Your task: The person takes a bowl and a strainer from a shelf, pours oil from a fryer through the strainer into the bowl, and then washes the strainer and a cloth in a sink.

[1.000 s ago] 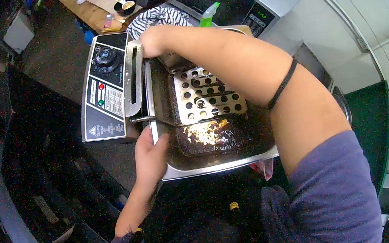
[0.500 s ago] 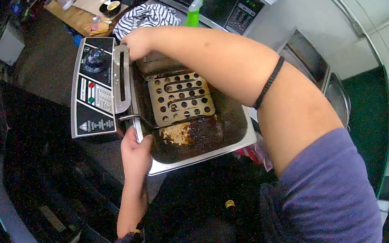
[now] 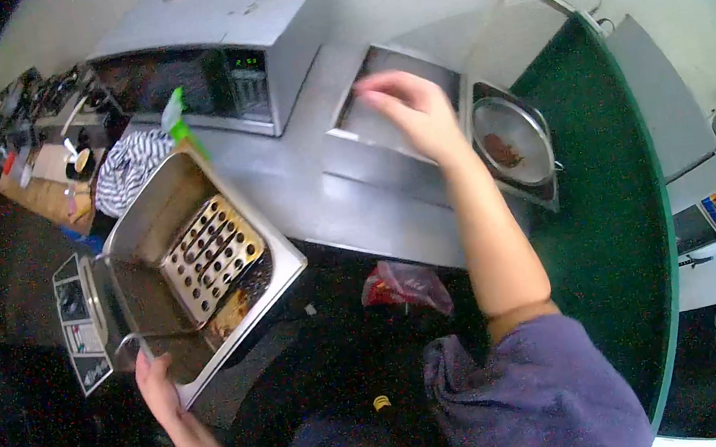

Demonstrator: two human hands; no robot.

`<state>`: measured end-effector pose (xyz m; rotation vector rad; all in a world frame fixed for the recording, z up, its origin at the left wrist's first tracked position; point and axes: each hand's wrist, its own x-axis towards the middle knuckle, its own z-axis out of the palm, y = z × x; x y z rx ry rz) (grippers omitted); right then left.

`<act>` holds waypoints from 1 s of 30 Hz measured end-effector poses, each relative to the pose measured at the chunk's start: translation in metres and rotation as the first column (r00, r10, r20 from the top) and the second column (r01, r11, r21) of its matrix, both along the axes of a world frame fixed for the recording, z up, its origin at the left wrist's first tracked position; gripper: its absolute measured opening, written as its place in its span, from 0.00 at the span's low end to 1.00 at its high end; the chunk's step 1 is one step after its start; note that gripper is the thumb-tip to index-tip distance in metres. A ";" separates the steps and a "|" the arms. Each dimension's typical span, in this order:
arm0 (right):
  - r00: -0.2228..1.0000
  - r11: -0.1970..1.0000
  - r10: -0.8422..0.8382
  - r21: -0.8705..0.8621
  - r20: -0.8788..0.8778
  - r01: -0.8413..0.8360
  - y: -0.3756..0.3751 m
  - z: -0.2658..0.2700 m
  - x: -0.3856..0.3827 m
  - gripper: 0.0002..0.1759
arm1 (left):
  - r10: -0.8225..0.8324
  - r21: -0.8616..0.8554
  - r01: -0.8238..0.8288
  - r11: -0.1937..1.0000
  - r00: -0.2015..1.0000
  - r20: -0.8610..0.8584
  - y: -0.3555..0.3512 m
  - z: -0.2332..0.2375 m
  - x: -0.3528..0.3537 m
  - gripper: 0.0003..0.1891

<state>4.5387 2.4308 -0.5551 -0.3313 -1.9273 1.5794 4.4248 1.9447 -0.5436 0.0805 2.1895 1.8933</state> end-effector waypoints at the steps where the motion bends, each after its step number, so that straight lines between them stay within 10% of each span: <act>1: 0.974 0.980 -0.197 0.013 0.111 0.197 0.011 -0.016 0.038 0.10 | -0.005 -0.007 0.005 1.000 1.000 0.019 -0.014 0.003 0.008 0.22; 6: 0.620 0.696 -0.718 0.329 0.318 0.638 0.101 -0.095 0.194 0.13 | -0.062 0.065 0.058 0.996 0.997 0.050 -0.053 -0.008 0.019 0.22; 11: 0.266 0.491 -0.863 0.593 0.429 0.639 0.147 -0.131 0.240 0.15 | -0.011 0.080 0.010 0.997 1.000 0.017 -0.047 -0.017 0.020 0.22; 18: 0.219 0.522 -0.853 0.772 0.474 0.362 0.174 -0.147 0.254 0.20 | 0.010 0.033 -0.012 0.999 0.998 0.058 -0.068 -0.006 0.034 0.19; 30: 0.342 0.780 -0.618 0.606 0.707 0.157 0.212 -0.148 0.261 0.19 | 0.069 0.064 -0.071 0.995 0.997 0.036 -0.071 -0.004 0.040 0.20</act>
